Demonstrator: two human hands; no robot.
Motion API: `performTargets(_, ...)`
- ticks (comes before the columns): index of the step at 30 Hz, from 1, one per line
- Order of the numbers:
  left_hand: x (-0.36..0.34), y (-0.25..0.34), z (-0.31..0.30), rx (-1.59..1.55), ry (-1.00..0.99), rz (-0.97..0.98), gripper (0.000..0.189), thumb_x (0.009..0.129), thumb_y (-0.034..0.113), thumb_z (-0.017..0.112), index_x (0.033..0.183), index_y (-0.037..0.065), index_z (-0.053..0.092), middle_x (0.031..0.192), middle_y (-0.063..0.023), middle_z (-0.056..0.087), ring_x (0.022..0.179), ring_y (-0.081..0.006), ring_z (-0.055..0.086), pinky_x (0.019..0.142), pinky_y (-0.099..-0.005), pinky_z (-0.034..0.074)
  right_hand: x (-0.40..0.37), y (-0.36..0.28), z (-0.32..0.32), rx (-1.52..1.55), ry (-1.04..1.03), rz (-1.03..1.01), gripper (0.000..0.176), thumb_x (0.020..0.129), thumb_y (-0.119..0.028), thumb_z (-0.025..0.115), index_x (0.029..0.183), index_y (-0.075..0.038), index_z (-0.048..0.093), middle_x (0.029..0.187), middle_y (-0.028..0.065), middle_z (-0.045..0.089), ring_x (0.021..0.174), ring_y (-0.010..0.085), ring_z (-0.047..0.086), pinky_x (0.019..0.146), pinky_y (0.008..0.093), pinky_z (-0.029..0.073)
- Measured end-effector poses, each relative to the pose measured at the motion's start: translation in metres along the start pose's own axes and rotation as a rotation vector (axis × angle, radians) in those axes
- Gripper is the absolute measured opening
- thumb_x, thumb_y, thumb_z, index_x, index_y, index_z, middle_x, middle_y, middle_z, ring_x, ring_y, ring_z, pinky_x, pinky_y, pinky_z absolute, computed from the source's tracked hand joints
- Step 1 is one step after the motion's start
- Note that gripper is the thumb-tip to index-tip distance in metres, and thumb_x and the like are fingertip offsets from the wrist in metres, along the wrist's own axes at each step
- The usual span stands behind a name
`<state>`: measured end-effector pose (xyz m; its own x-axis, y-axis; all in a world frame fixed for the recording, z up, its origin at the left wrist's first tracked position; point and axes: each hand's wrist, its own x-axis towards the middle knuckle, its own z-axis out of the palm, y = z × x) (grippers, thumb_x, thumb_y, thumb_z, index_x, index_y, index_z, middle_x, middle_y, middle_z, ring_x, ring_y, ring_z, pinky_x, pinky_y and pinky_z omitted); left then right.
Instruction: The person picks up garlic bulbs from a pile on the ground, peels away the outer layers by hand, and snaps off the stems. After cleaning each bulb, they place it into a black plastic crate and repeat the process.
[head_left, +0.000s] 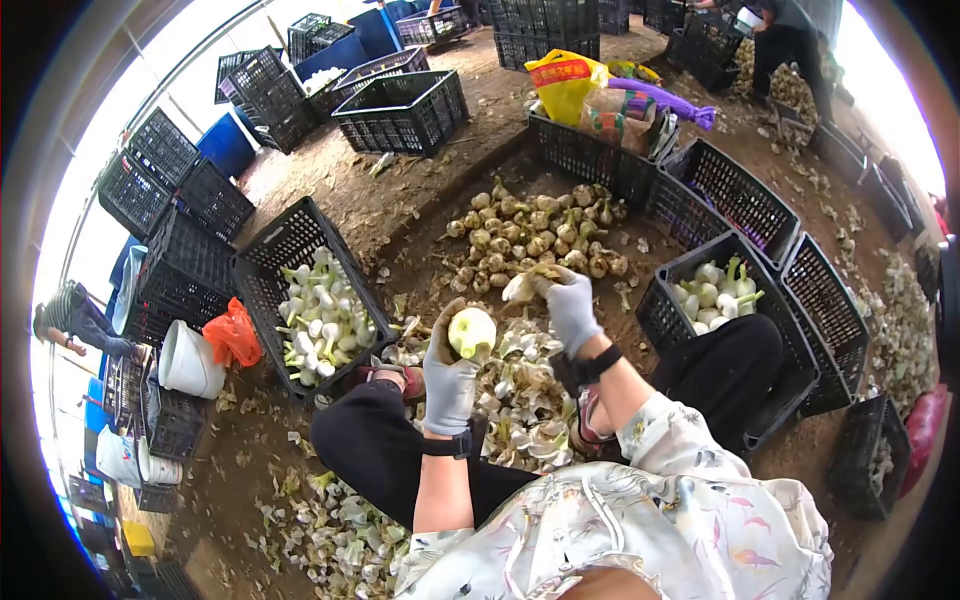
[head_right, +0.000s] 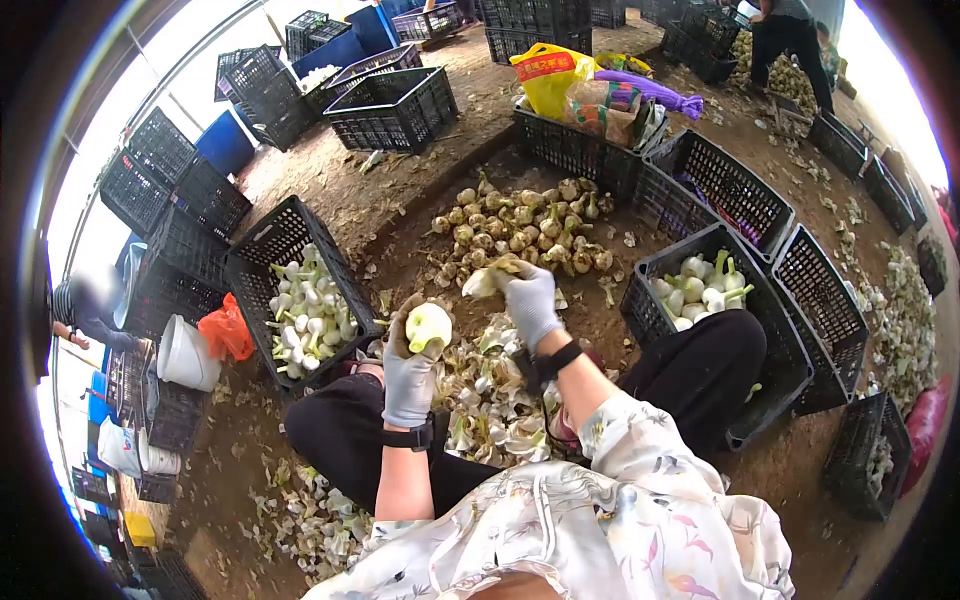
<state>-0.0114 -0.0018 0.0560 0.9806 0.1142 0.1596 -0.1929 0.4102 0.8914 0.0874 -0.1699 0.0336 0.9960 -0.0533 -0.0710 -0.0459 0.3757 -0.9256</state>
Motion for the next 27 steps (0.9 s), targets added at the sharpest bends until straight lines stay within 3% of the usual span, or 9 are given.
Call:
performTargets(2, 0.002, 0.002, -0.005, 0.004, -0.004, 0.01, 0.073, 0.078, 0.007, 0.081, 0.14, 0.002, 0.043, 0.128, -0.0069, 0.056, 0.112, -0.0154, 0.057, 0.097, -0.0275, 0.049, 0.008, -0.014, -0.01, -0.86, -0.252, 0.017, 0.019, 0.087, -0.01, 0.066, 0.103, -0.001, 0.07, 0.093, 0.0153, 0.07, 0.081, 0.0204, 0.067, 0.075, 0.0309, 0.053)
performTargets(4, 0.001, 0.002, -0.009, 0.226, -0.04, 0.039, 0.078, 0.077, 0.009, 0.081, 0.143, 0.002, 0.04, 0.134, -0.0084, 0.051, 0.117, -0.0165, 0.054, 0.098, -0.0284, 0.048, -0.011, -0.022, -0.002, -1.24, -0.316, -0.341, 0.036, 0.085, -0.013, 0.066, 0.12, -0.006, 0.065, 0.107, 0.0212, 0.065, 0.097, 0.0305, 0.065, 0.085, 0.0343, 0.051)
performTargets(5, 0.0, 0.003, -0.008, 0.273, -0.031, 0.028, 0.08, 0.076, 0.005, 0.081, 0.143, 0.001, 0.038, 0.136, -0.0096, 0.047, 0.12, -0.0179, 0.052, 0.1, -0.0292, 0.046, -0.018, -0.043, 0.005, -1.049, -0.432, -0.343, 0.035, 0.084, -0.015, 0.067, 0.118, -0.007, 0.066, 0.113, 0.0212, 0.062, 0.107, 0.0342, 0.061, 0.092, 0.0388, 0.049)
performTargets(8, 0.003, -0.006, -0.01, 0.398, -0.034, 0.017, 0.078, 0.074, 0.0, 0.078, 0.143, 0.001, 0.039, 0.135, -0.0102, 0.045, 0.12, -0.0192, 0.051, 0.102, -0.0297, 0.045, -0.029, -0.064, 0.025, -0.914, -0.744, -0.479, 0.029, 0.08, -0.016, 0.068, 0.107, -0.008, 0.07, 0.105, 0.0161, 0.065, 0.095, 0.0327, 0.064, 0.085, 0.0381, 0.051)
performTargets(12, 0.004, 0.002, -0.009, 0.621, -0.095, 0.037, 0.079, 0.071, -0.008, 0.074, 0.142, 0.001, 0.04, 0.132, -0.0096, 0.051, 0.119, -0.0183, 0.052, 0.102, -0.0304, 0.045, -0.03, -0.071, 0.045, -1.402, -0.794, -0.615, 0.02, 0.074, -0.014, 0.066, 0.091, -0.004, 0.069, 0.09, 0.0109, 0.064, 0.089, 0.0304, 0.063, 0.079, 0.0389, 0.051)
performTargets(17, 0.002, 0.005, 0.004, 0.307, 0.017, 0.068, 0.072, 0.074, -0.009, 0.071, 0.139, 0.003, 0.043, 0.13, -0.0092, 0.052, 0.117, -0.0196, 0.054, 0.1, -0.0309, 0.046, -0.026, -0.067, 0.047, -1.341, -0.789, -0.653, 0.016, 0.074, -0.011, 0.062, 0.087, -0.001, 0.064, 0.09, 0.0144, 0.062, 0.09, 0.0332, 0.062, 0.078, 0.0401, 0.05)
performTargets(19, 0.003, -0.007, 0.005, 0.154, 0.212, 0.182, 0.05, 0.081, -0.005, 0.069, 0.127, 0.005, 0.051, 0.125, -0.0092, 0.054, 0.114, -0.0186, 0.055, 0.095, -0.029, 0.049, -0.024, -0.058, 0.044, -1.073, -0.539, -0.633, 0.017, 0.075, -0.007, 0.062, 0.089, 0.001, 0.06, 0.09, 0.0178, 0.06, 0.09, 0.0365, 0.061, 0.078, 0.0415, 0.049)
performTargets(23, 0.006, -0.023, -0.006, 0.113, 0.332, 0.181, 0.025, 0.092, 0.008, 0.065, 0.116, 0.006, 0.056, 0.122, -0.0096, 0.059, 0.113, -0.0202, 0.056, 0.096, -0.0336, 0.049, -0.037, -0.034, 0.042, -0.904, -0.486, -0.534, 0.014, 0.076, -0.004, 0.062, 0.088, 0.002, 0.058, 0.089, 0.0204, 0.058, 0.088, 0.0387, 0.059, 0.077, 0.0424, 0.049)
performTargets(27, 0.004, -0.021, -0.005, -0.261, 0.315, 0.082, 0.022, 0.097, 0.021, 0.058, 0.116, 0.009, 0.06, 0.129, -0.0102, 0.059, 0.117, -0.0239, 0.057, 0.099, -0.0379, 0.048, -0.014, -0.003, 0.031, -0.883, -0.187, -0.537, 0.009, 0.079, -0.003, 0.058, 0.087, 0.002, 0.059, 0.09, 0.0205, 0.059, 0.088, 0.0387, 0.059, 0.077, 0.042, 0.049)
